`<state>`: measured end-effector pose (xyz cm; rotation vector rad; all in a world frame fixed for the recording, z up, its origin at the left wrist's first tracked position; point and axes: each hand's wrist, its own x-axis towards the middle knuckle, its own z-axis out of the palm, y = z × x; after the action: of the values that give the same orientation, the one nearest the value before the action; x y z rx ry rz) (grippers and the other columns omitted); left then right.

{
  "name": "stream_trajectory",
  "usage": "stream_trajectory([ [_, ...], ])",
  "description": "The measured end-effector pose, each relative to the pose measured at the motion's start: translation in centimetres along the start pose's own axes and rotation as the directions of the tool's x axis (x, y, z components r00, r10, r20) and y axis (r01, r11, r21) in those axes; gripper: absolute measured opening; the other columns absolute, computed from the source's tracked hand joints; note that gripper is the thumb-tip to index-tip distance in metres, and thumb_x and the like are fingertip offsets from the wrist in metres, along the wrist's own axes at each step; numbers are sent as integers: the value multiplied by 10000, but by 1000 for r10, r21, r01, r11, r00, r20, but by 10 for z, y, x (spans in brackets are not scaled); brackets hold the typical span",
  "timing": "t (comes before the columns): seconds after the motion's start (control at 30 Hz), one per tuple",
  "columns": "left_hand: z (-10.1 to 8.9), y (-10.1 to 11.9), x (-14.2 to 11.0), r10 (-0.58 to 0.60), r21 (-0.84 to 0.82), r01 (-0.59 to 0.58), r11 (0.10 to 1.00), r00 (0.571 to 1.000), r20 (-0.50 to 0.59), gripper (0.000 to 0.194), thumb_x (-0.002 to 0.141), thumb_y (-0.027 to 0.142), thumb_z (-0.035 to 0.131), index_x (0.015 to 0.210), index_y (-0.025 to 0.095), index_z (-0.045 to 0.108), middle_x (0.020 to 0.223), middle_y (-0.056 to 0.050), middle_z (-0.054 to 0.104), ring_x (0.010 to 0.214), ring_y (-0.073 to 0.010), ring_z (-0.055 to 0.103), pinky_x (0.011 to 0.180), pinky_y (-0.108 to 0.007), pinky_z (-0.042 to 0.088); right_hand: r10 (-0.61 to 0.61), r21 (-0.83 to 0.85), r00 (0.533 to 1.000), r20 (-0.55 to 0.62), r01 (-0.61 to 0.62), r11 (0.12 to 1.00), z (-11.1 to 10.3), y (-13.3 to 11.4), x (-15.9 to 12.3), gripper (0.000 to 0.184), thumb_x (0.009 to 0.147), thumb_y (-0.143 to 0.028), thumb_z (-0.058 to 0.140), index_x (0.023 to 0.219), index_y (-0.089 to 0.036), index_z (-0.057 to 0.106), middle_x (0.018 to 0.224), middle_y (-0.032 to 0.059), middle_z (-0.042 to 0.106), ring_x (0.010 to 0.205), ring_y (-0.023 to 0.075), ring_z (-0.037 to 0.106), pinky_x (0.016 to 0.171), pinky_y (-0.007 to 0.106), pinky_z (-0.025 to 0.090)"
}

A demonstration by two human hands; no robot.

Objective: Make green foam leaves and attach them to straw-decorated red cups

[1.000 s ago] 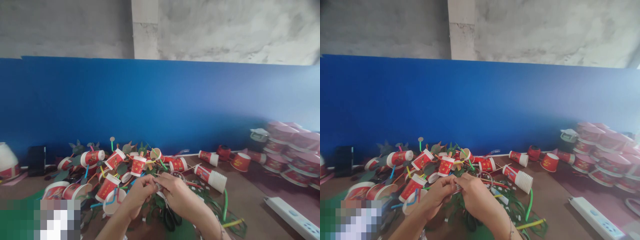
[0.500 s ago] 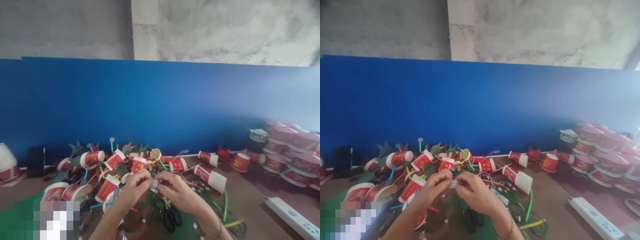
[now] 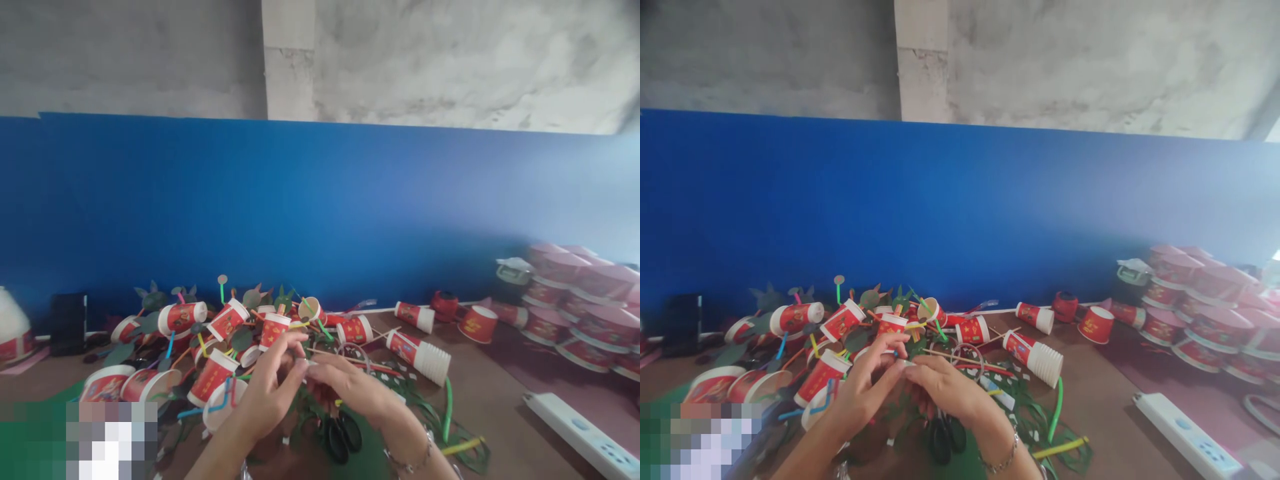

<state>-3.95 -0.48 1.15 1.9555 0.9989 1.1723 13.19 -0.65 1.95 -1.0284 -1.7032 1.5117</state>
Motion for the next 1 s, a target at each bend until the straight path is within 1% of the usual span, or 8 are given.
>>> stream_trajectory([
  [0.13, -2, -4, -2, 210, 204, -211, 956, 977, 25, 349, 845, 178, 500, 1186, 237, 548, 1121, -83, 587, 1030, -231, 550, 898, -341, 428, 45, 131, 997, -64, -36, 991, 5, 0, 1, 265, 888, -355, 405, 701, -201, 513, 589, -27, 464, 479, 93, 454, 410, 191, 371],
  [0.23, -4, -9, -1, 250, 314, -261, 913, 965, 75, 399, 858, 178, 492, 1251, 242, 517, 1203, -89, 591, 1113, -235, 536, 939, -345, 423, 58, 155, 997, -47, -50, 987, 5, 0, -1, 248, 883, -330, 379, 722, -197, 512, 623, -20, 473, 490, 91, 459, 415, 192, 355],
  [0.33, -7, -15, 1, 234, 360, -254, 898, 967, 99, 352, 898, 215, 451, 1237, 239, 542, 1193, -83, 627, 1098, -229, 568, 926, -336, 442, 56, 184, 998, -38, -48, 982, 5, -1, -3, 215, 858, -280, 360, 715, -197, 496, 629, -18, 463, 483, 88, 442, 412, 195, 319],
  [0.43, -12, -21, 4, 203, 328, -221, 919, 975, 88, 325, 913, 233, 436, 1206, 249, 574, 1128, -65, 671, 1029, -219, 617, 875, -308, 471, 21, 217, 1000, -18, -17, 976, 5, -4, -3, 193, 854, -285, 357, 737, -204, 488, 615, -33, 424, 460, 82, 393, 407, 199, 269],
  [0.53, -18, -22, 5, 171, 281, -177, 943, 984, 45, 312, 911, 248, 452, 1191, 257, 588, 1107, -54, 685, 997, -218, 638, 855, -293, 481, -2, 210, 1000, 23, -3, 978, 5, -7, -4, 220, 878, -386, 398, 802, -212, 509, 612, -47, 373, 458, 76, 344, 406, 202, 232],
  [0.6, -20, -21, 5, 174, 279, -173, 944, 985, 23, 327, 908, 248, 466, 1219, 259, 566, 1166, -53, 659, 1040, -218, 621, 888, -295, 469, -19, 186, 1000, 11, 16, 983, 3, -8, -4, 266, 868, -465, 450, 814, -213, 516, 596, -55, 357, 463, 74, 328, 402, 200, 221],
  [0.77, -18, -17, 4, 297, 364, -295, 883, 954, 51, 423, 896, 188, 469, 1307, 284, 476, 1294, -45, 568, 1181, -210, 523, 970, -316, 430, -82, 95, 996, -48, 86, 992, -1, -5, -2, 316, 843, -480, 521, 723, -188, 501, 516, -74, 382, 437, 60, 330, 402, 182, 259],
  [1.0, -19, -18, 3, 404, 480, -392, 785, 911, 84, 395, 901, 167, 468, 1277, 279, 513, 1152, -48, 663, 1043, -197, 622, 859, -289, 502, -55, 25, 993, -108, 58, 998, 4, -4, 1, 221, 834, -280, 442, 635, -183, 454, 474, -65, 445, 370, 52, 407, 351, 165, 247],
])
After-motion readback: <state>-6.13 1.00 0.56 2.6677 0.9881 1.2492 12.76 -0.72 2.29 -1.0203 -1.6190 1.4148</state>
